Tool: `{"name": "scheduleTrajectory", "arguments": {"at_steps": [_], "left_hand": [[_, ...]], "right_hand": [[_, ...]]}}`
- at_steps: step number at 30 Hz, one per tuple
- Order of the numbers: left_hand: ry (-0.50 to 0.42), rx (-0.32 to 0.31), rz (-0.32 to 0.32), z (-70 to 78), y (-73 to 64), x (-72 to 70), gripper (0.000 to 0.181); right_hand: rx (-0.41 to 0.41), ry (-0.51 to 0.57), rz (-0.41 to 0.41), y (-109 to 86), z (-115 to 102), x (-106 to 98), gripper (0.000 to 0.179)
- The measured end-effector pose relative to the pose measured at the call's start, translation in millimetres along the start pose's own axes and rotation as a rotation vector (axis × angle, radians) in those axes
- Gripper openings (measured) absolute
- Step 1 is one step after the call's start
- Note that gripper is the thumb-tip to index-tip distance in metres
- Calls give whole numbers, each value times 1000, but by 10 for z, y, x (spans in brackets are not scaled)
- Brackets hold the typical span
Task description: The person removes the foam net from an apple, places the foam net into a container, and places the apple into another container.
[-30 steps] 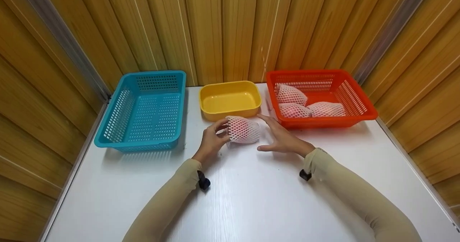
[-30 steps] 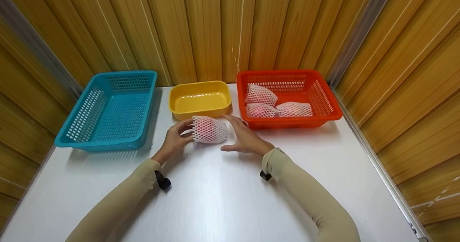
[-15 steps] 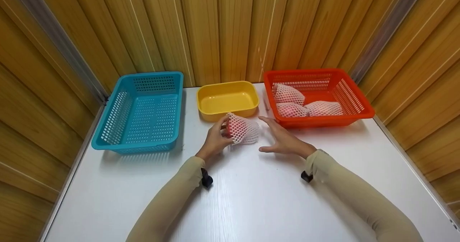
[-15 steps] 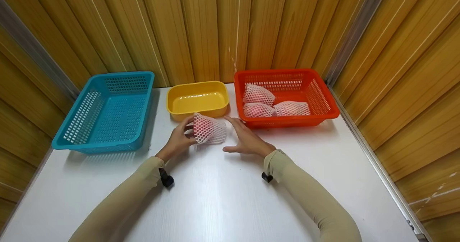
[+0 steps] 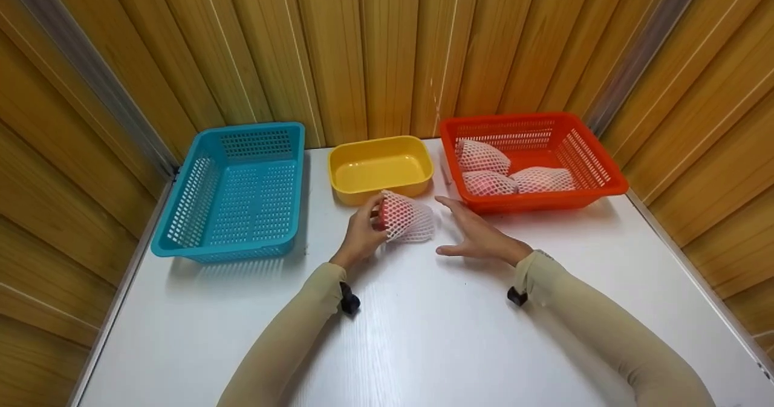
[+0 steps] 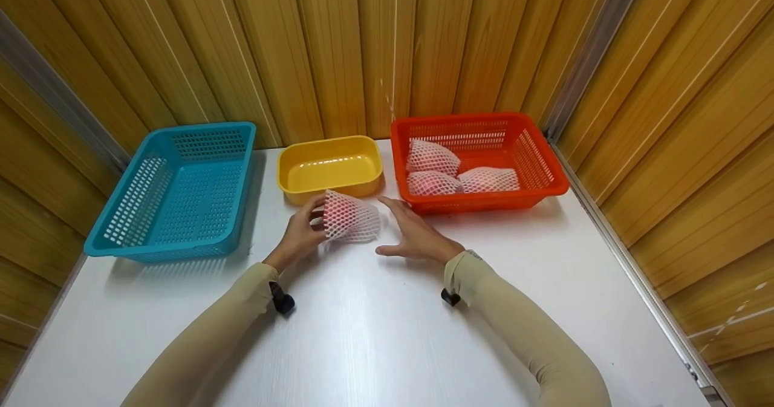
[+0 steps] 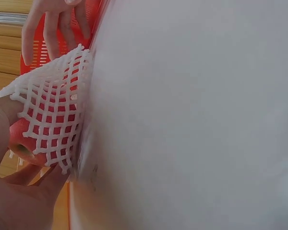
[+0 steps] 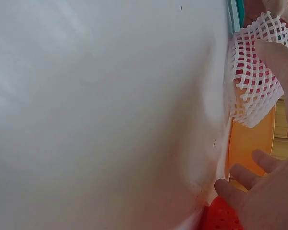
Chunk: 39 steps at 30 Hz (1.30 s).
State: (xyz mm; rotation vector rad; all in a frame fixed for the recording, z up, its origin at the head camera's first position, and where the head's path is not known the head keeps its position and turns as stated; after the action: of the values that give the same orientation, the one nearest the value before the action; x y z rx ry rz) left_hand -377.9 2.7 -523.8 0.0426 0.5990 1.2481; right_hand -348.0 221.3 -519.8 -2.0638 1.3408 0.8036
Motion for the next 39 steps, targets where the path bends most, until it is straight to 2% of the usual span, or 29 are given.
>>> {"name": "scheduleTrajectory", "arguments": {"at_steps": [6, 13, 19, 27, 39], "left_hand": [[-14, -13, -9, -7, -12, 0, 79], [-49, -24, -4, -31, -9, -6, 79], [-47, -60, -17, -55, -21, 10, 80], [-44, 11, -23, 11, -21, 23, 76], [-68, -31, -25, -25, -32, 20, 76]], "right_hand": [[15, -11, -3, 26, -5, 15, 110], [-19, -37, 18, 79, -63, 8, 106], [-33, -55, 32, 126, -120, 17, 104], [-97, -70, 49, 172, -213, 27, 102], [-61, -52, 22, 281, -251, 70, 97]]}}
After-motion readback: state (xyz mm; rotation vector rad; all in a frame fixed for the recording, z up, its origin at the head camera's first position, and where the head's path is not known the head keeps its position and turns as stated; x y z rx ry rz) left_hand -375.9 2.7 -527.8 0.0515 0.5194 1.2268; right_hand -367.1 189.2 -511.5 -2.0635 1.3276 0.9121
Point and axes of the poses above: each hand's wrist, its own y-axis towards the middle knuckle, its own x-axis out of the palm, z = x × y, the point moved 9 cm from there along y, towards the middle knuckle, and after that the axes turned 11 degrees about x, right-handed, at the moved point
